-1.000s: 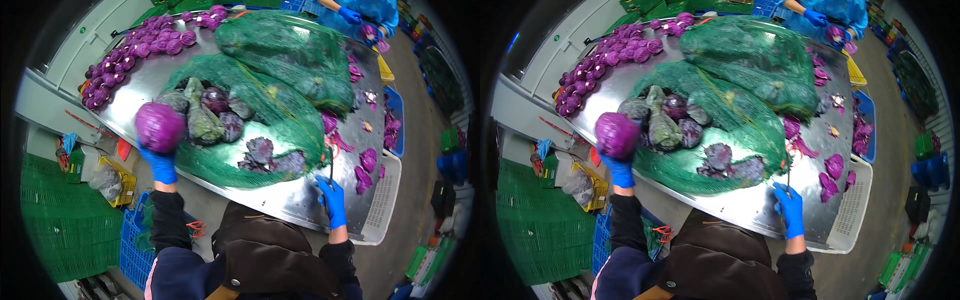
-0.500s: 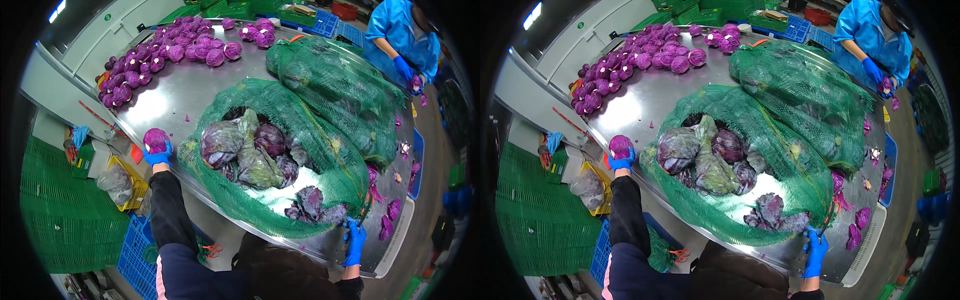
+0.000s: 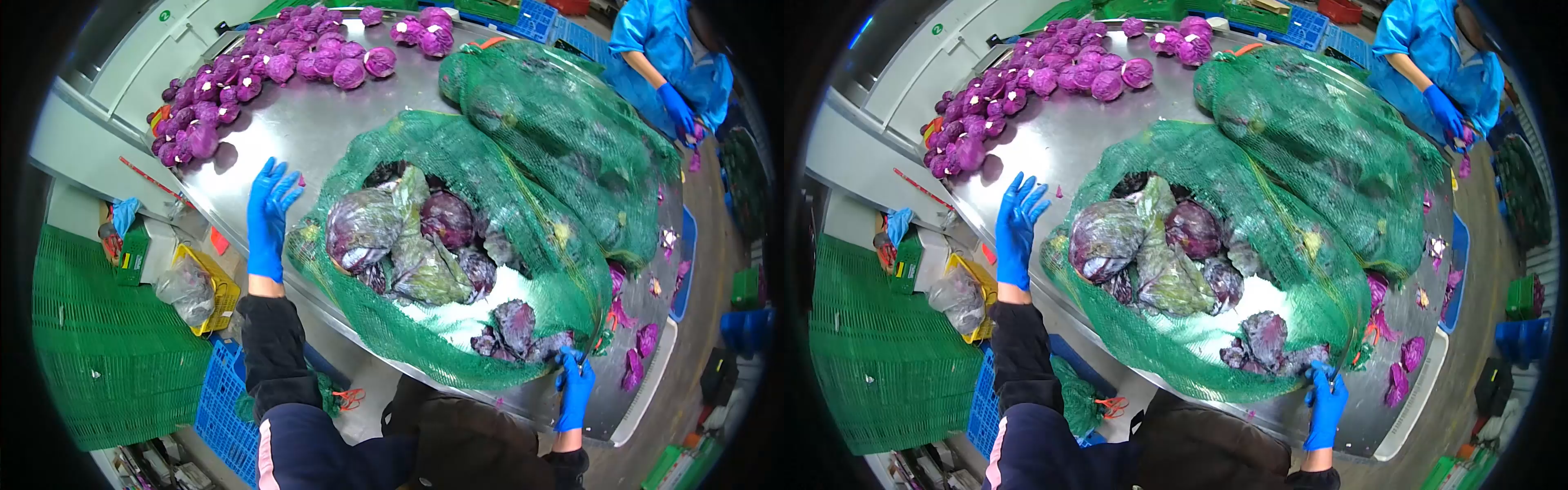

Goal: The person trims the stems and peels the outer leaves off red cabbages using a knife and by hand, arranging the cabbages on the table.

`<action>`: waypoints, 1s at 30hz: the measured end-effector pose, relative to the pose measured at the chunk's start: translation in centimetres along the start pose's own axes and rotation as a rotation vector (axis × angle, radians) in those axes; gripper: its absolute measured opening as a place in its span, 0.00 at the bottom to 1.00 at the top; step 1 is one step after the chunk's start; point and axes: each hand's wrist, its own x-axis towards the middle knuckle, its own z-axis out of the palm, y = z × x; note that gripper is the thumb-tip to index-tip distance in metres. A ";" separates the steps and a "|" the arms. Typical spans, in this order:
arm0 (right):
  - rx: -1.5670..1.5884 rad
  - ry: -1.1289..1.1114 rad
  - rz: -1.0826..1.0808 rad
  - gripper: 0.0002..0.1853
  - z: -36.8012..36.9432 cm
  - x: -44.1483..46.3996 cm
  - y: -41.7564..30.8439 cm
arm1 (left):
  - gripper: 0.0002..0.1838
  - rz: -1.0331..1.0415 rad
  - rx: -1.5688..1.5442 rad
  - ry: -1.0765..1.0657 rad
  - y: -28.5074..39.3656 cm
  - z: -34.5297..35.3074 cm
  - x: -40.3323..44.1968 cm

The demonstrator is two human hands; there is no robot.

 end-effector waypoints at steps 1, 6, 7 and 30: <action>-0.002 0.016 0.010 0.10 0.1 -0.1 -0.3 | 0.35 -0.052 0.159 -0.013 0.5 2.7 -1.2; -0.036 -0.100 -0.083 0.10 1.0 -0.9 -1.1 | 0.56 0.278 0.932 -0.358 0.9 10.7 -7.6; -0.030 -0.087 -0.079 0.10 1.3 -1.0 -0.9 | 0.56 0.383 1.161 -0.463 0.5 11.3 -8.0; 0.193 -0.077 -0.664 0.46 -5.8 -3.0 0.5 | 0.43 -0.771 -0.005 -0.545 -12.7 32.7 -28.0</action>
